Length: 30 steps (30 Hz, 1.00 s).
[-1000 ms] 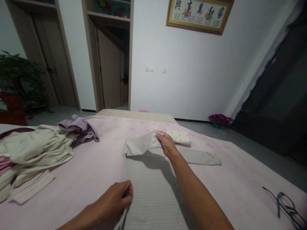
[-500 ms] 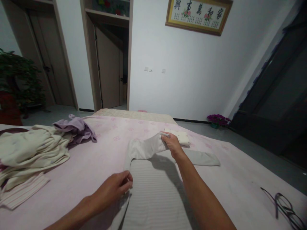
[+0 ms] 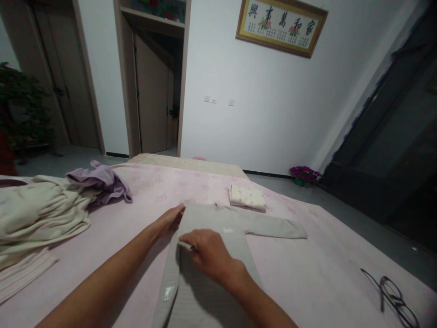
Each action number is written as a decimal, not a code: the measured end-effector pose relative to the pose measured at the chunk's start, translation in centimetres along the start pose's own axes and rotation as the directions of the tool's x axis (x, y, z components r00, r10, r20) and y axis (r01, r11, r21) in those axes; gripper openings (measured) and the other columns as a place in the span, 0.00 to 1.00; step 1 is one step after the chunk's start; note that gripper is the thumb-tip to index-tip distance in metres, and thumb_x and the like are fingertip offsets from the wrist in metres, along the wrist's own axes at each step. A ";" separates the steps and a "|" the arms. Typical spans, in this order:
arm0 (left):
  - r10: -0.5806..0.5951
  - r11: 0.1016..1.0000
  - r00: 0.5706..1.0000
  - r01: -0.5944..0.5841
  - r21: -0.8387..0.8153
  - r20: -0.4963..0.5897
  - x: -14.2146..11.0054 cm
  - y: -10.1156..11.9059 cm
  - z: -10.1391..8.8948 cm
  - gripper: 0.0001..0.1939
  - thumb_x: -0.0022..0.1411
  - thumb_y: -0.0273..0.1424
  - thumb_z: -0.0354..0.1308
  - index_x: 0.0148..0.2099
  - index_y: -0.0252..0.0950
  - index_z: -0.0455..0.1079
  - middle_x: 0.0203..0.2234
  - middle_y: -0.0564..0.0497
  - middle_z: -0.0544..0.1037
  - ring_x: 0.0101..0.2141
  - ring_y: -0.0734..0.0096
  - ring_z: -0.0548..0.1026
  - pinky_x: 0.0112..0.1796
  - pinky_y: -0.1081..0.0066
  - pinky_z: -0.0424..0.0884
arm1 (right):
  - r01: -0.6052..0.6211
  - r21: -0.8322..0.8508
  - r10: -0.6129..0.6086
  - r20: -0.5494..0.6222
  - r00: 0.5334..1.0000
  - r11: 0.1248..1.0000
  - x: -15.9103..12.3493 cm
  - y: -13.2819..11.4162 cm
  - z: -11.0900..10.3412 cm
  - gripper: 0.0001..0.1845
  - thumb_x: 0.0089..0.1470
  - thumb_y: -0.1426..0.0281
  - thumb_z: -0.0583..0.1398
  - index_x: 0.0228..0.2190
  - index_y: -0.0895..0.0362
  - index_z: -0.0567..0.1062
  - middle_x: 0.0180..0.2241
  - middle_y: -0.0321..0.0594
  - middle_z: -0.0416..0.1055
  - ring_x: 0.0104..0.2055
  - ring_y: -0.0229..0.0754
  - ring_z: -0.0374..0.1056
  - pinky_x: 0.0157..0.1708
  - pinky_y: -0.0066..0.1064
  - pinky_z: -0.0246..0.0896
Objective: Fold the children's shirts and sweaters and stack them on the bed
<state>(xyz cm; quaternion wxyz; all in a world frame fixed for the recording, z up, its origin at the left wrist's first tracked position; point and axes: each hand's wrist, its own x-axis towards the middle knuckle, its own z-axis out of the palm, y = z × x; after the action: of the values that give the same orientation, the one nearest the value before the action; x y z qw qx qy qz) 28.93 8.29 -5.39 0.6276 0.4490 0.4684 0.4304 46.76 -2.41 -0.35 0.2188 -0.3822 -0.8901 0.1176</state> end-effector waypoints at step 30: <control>0.148 0.290 0.840 -0.542 0.789 0.523 -18.8 -10.6 -2.5 0.43 0.59 0.35 0.61 0.72 0.60 0.48 0.71 0.56 0.51 0.69 0.45 0.52 0.67 0.41 0.47 | -0.052 0.027 0.050 0.085 0.995 0.998 -2.9 -1.4 2.2 0.20 0.53 0.79 0.58 0.46 0.51 0.78 0.41 0.39 0.77 0.45 0.43 0.71 0.46 0.30 0.61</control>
<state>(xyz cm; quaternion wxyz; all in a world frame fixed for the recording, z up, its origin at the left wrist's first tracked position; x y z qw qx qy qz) 24.23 -11.75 -12.22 0.2317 0.8787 0.3945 0.1362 46.61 -5.54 -2.65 0.1837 -0.3963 -0.8866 0.1520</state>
